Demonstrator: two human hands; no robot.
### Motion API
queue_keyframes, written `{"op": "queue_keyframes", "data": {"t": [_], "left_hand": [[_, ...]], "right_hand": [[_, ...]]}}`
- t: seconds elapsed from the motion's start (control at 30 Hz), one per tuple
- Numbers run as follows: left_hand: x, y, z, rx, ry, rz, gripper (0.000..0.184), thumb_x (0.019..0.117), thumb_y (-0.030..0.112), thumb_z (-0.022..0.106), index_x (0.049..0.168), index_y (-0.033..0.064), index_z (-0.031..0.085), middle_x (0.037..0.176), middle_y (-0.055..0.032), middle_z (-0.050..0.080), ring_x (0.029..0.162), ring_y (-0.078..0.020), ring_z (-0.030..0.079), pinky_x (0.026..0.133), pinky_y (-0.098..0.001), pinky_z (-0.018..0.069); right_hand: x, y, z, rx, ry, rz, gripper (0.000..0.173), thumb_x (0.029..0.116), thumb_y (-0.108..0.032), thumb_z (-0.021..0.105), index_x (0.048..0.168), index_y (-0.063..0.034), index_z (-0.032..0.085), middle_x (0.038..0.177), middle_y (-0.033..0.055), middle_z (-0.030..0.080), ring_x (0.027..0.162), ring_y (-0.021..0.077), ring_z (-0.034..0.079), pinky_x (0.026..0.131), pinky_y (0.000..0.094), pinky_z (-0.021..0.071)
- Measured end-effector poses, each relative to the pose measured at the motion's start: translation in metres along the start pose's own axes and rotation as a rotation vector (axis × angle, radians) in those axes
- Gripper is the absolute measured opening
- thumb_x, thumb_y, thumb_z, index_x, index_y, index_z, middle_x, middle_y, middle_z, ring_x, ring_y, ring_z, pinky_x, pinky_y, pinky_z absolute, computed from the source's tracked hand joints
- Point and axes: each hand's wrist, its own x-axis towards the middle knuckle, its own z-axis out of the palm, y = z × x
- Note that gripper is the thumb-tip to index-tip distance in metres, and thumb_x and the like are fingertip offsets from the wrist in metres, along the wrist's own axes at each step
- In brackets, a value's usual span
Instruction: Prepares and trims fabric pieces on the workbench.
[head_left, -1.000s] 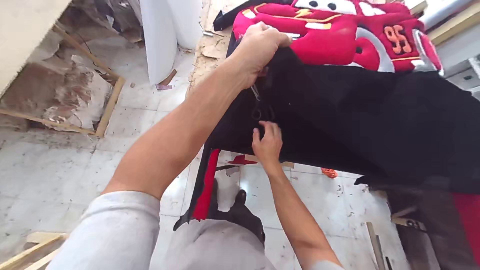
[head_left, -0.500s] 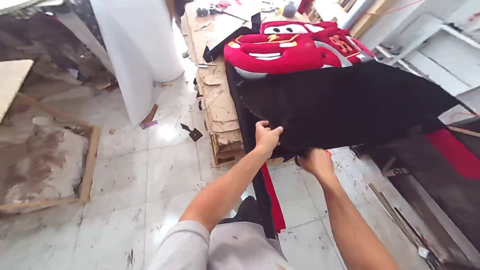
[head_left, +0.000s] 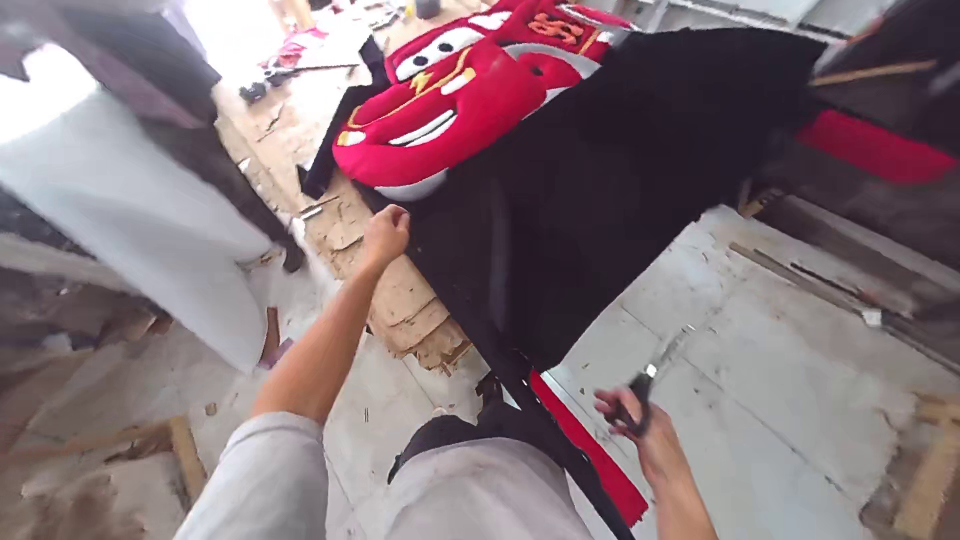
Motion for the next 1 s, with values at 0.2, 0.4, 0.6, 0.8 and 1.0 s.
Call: {"op": "queue_keyframes", "data": {"t": [0.2,0.4,0.6,0.8,1.0], "left_hand": [[0.075,-0.022,0.012,0.313,-0.15,0.257,0.056,0.1026,0.038,0.056,0.148,0.0056,0.051,0.147,-0.0291,0.05,0.141,-0.0487,0.043,0.112,-0.0689,0.0349],[0.087,-0.025,0.021,0.376,-0.24,0.313,0.038,0.1015,0.029,0.054,0.126,0.0031,0.065,0.127,-0.0243,0.065,0.132,-0.0447,0.051,0.109,-0.0654,0.0362],[0.123,-0.042,-0.018,-0.066,-0.523,0.306,0.038,0.1024,0.023,0.06,0.128,-0.0057,0.056,0.113,-0.025,0.067,0.106,-0.0353,0.067,0.096,-0.0564,0.052],[0.101,-0.097,-0.05,-0.423,-0.724,0.534,0.065,0.0932,0.015,0.069,0.152,0.0099,0.041,0.087,-0.0038,0.069,0.068,-0.01,0.064,0.068,-0.0306,0.0571],[0.076,-0.159,-0.11,-0.303,-1.12,0.741,0.018,0.0945,0.02,0.065,0.102,0.0091,0.078,0.092,0.0044,0.077,0.078,0.0026,0.068,0.074,-0.0221,0.0591]], "right_hand": [[0.051,-0.042,0.075,0.239,-0.012,0.185,0.039,0.1034,-0.042,0.058,0.115,-0.0058,0.064,0.092,0.0065,0.073,0.078,0.0157,0.07,0.067,0.0337,0.0586],[0.036,-0.045,0.112,0.192,0.388,0.142,0.021,0.0903,-0.013,0.074,0.107,-0.0043,0.065,0.072,0.0014,0.065,0.052,0.0071,0.054,0.045,0.0236,0.043],[-0.006,-0.064,0.14,0.197,0.547,0.099,0.024,0.0889,-0.007,0.073,0.11,-0.0062,0.061,0.075,-0.0009,0.063,0.051,0.0055,0.052,0.044,0.0213,0.0442],[-0.076,-0.047,0.155,0.084,0.663,0.083,0.027,0.0881,-0.005,0.072,0.113,-0.0062,0.06,0.084,-0.0015,0.064,0.056,0.0044,0.056,0.047,0.0205,0.0485],[-0.173,0.007,0.208,0.21,0.629,0.029,0.028,0.0758,-0.004,0.073,0.101,-0.0088,0.062,0.075,-0.0038,0.064,0.049,0.0044,0.055,0.041,0.0199,0.0476]]}}
